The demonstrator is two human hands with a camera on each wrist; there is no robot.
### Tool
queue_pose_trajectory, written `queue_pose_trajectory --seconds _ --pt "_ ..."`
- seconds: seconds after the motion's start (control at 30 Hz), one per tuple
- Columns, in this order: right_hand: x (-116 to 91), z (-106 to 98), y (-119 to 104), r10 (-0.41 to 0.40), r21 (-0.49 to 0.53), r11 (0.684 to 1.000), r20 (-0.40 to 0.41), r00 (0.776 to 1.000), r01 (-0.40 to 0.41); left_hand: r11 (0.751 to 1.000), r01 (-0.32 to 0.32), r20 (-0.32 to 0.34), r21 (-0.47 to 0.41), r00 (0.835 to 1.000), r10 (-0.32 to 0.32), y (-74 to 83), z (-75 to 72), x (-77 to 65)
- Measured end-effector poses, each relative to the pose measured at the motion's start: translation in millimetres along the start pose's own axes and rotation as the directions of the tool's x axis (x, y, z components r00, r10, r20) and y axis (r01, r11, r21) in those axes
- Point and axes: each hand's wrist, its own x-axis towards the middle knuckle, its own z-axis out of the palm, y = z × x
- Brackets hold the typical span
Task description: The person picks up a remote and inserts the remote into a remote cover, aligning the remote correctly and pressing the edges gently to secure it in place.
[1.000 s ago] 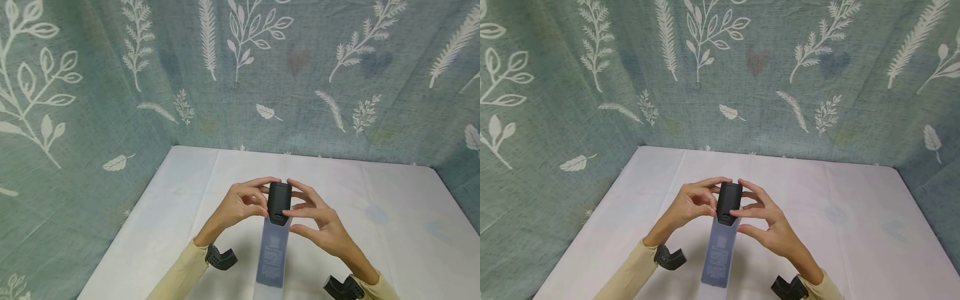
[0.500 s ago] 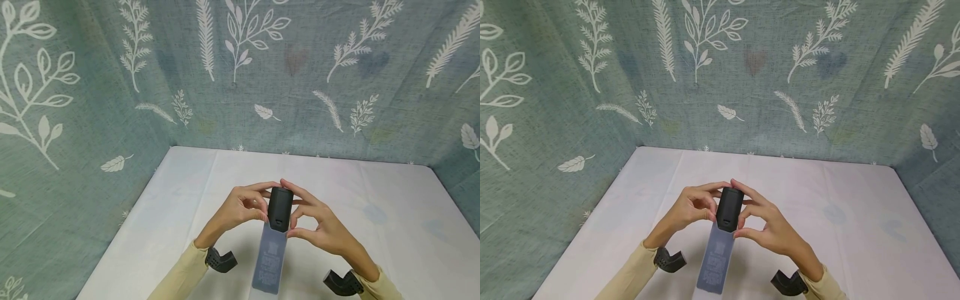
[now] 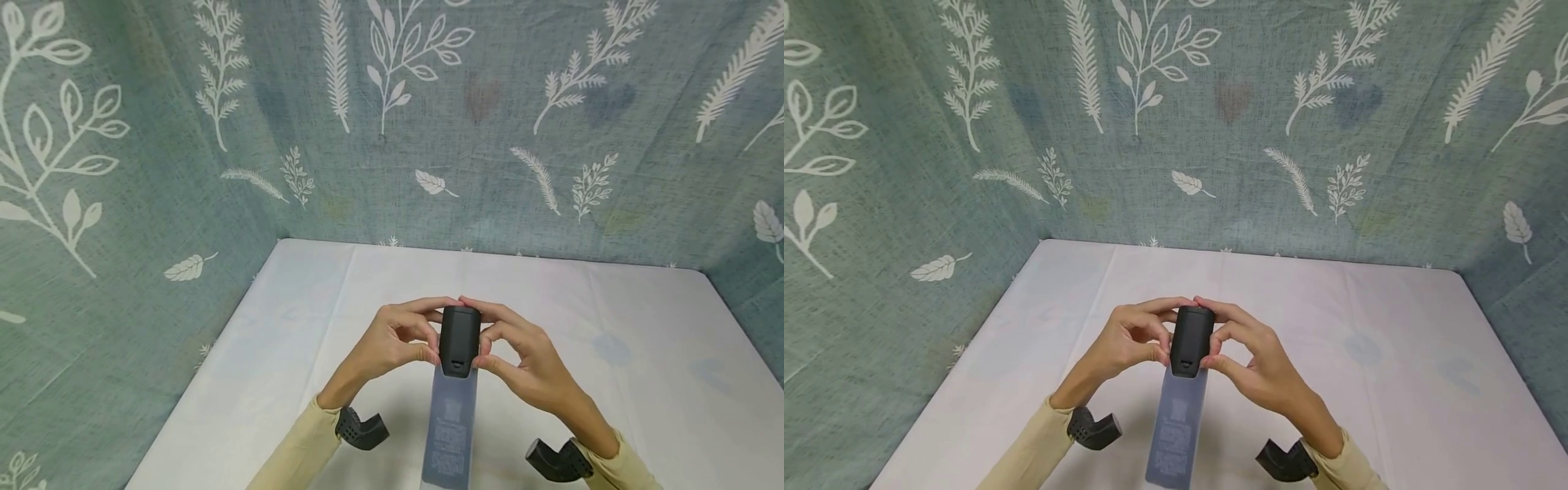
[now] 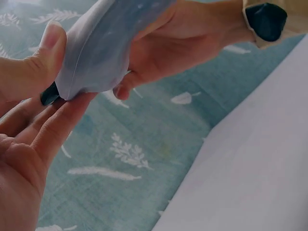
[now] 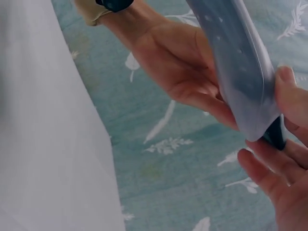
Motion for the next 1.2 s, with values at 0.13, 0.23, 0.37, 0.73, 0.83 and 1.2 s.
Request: queue_pose_trajectory --seconds 0.13,0.23,0.37,0.73,0.83,1.2 --pt "-0.6 3.4 4.0 -0.062 0.053 0.996 -0.053 0.997 0.065 0.999 -0.006 -0.019 0.035 1.0 0.007 1.4 1.4 0.0" --pt "-1.4 4.3 3.9 -0.024 0.102 0.994 -0.041 0.999 0.028 0.999 0.005 -0.036 0.05 0.999 -0.003 1.1 2.4 -1.5" --pt "-3.3 3.9 1.8 0.13 0.163 0.977 0.037 0.991 -0.134 0.998 0.018 -0.061 0.056 0.998 -0.015 0.3 3.9 -2.2" --pt "-9.8 3.4 2.3 0.332 0.341 0.881 0.048 0.942 -0.328 0.999 0.002 -0.055 0.048 0.998 0.001 -2.9 6.8 -0.1" --pt "-9.5 4.0 1.1 0.332 0.339 0.887 0.003 0.943 -0.313 0.999 -0.008 -0.049 0.052 0.999 0.011 -3.7 6.3 -0.8" --pt "-7.4 4.4 2.1 0.284 0.496 0.832 0.004 0.959 -0.248 0.985 -0.037 -0.029 0.169 0.999 0.043 14.1 10.4 7.1"
